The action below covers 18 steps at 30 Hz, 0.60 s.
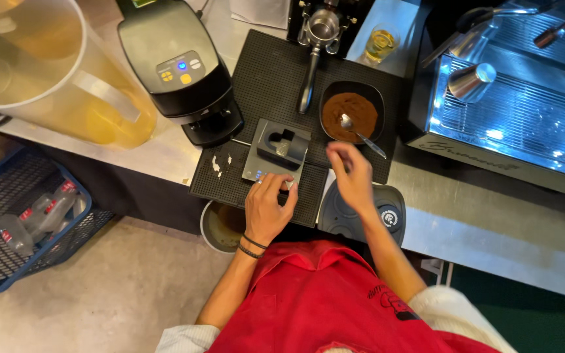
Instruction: The person scoops ground coffee into a portafilter, levels and tamps the grounds, then locks the portafilter into an espresso machine. The person repeats the process for a second dose, then wipes the portafilter with a cloth.
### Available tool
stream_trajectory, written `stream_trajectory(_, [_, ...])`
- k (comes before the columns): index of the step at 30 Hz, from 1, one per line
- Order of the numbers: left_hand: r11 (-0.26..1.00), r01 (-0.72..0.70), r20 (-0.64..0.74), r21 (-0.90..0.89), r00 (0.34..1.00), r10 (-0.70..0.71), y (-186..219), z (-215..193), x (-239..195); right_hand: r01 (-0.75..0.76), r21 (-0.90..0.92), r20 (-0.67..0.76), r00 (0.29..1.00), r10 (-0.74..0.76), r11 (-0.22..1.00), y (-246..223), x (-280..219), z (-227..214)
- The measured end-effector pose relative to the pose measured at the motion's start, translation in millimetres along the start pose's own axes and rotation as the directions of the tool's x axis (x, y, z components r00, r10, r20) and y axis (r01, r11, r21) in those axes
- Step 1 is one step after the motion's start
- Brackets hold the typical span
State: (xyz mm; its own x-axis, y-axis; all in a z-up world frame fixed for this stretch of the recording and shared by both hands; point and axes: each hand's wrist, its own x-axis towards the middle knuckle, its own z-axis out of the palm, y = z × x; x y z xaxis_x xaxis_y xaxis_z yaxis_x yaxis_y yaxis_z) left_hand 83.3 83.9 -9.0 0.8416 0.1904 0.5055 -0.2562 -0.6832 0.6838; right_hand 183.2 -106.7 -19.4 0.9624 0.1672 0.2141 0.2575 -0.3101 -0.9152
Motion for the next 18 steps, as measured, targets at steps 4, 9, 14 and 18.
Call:
stream_trajectory(4, [0.999, -0.015, 0.076, -0.042, 0.997, 0.018, 6.4, 11.7, -2.3, -0.121, -0.101, -0.066, 0.991, 0.115, 0.987, 22.8, -57.2, -35.4])
stream_trajectory(9, [0.991, -0.031, 0.236, -0.127, 0.97, 0.061, 17.5, 40.3, -16.2, -0.223, -0.148, -0.136, 0.97, 0.203, 0.964, 35.2, -99.3, -64.9])
stream_trajectory(14, [0.988, -0.104, 0.431, -0.116, 0.891, 0.144, 22.6, 83.3, -30.7, -0.223, -0.275, -0.235, 0.959, 0.159, 0.935, 58.9, -118.5, -105.4])
stream_trajectory(18, [0.993, -0.105, 0.434, -0.057, 0.893, 0.119, 24.8, 115.6, -22.6, -0.205, -0.327, -0.266, 0.957, 0.118, 0.923, 83.3, -120.5, -148.4])
